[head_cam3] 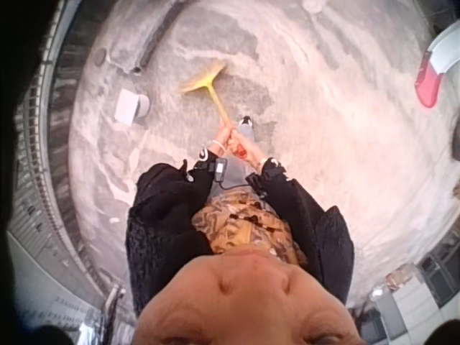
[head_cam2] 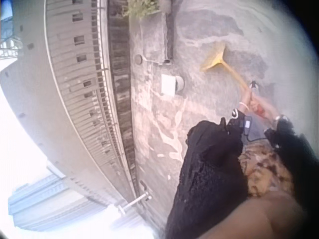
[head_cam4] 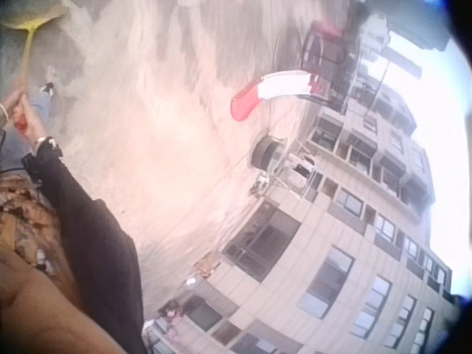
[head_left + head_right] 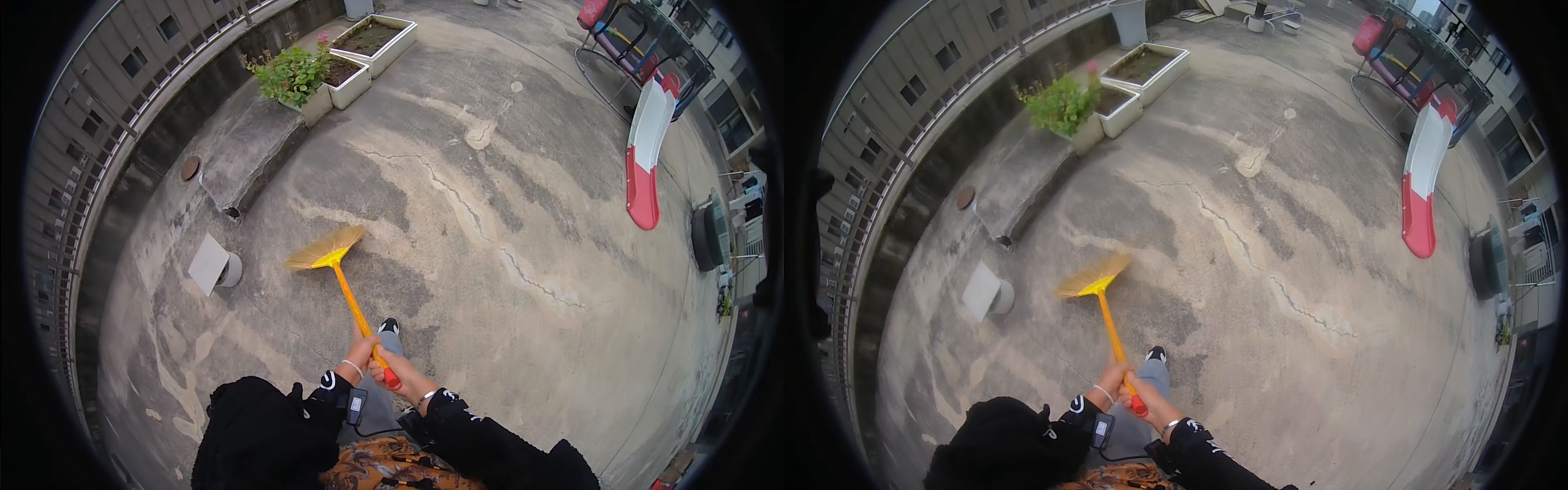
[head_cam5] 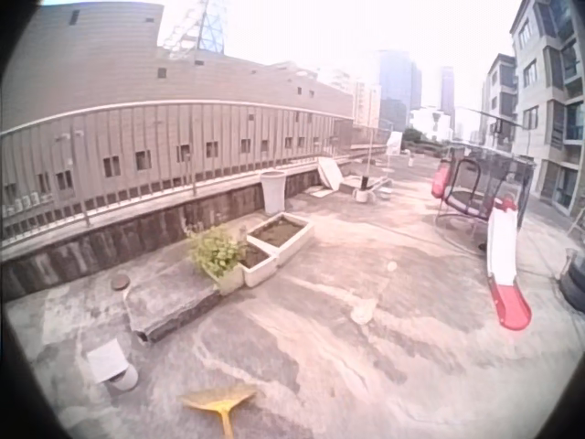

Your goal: The person sweeps a concrete rooftop terrace with a yellow broom, moving around planters and a children's slide. The person briefly stops to pull a small weed by hand from the floor before resuming sweeping.

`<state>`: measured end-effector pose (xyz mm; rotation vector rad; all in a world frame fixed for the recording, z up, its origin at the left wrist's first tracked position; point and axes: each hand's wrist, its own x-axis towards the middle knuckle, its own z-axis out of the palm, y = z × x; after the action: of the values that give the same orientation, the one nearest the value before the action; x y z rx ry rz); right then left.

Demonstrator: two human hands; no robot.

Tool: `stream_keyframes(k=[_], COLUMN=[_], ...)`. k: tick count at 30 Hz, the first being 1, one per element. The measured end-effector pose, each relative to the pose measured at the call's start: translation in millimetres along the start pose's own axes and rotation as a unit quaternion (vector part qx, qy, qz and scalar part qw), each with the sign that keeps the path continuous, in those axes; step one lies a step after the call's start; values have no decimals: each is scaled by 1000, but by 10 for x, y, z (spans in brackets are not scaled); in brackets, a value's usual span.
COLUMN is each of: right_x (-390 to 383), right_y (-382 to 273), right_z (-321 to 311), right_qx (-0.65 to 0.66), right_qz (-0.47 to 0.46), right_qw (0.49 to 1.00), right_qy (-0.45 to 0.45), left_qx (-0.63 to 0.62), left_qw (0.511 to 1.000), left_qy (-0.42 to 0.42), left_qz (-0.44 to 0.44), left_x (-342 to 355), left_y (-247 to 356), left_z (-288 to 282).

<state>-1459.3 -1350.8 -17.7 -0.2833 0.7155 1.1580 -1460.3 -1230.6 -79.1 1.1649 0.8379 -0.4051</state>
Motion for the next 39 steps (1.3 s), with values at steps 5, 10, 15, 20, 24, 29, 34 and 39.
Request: stream_keyframes(k=[5,10,15,20,24,29,34,39], right_x=[-344,-1122,-1246,-1004,-372,523,720,-372], right_y=[-386,-720,-1206,-1745,-2462,-3579,-4676,-5325], right_z=[-182,-49,486,997,1215,1423,1196,654], right_qx=[101,267,229,49,-94,-134,-58,94], right_qz=[-66,-228,-303,-238,-152,-49,-2,-125], right_qw=[984,913,891,953,979,990,998,978], right_qy=[130,206,248,182,97,-6,9,135], left_qx=[124,212,106,-1,2,71,78,208], left_qw=[986,892,837,897,973,989,996,959], left_qy=[-108,-383,-500,-439,-228,8,31,-180], left_qz=[-18,-110,-195,-58,26,133,-31,-69], left_x=[423,274,299,708,1307,2293,3165,3446], left_y=[-276,-95,703,1390,2003,2739,2942,2507], left_z=[738,2022,2400,2305,1928,1750,2315,3972])
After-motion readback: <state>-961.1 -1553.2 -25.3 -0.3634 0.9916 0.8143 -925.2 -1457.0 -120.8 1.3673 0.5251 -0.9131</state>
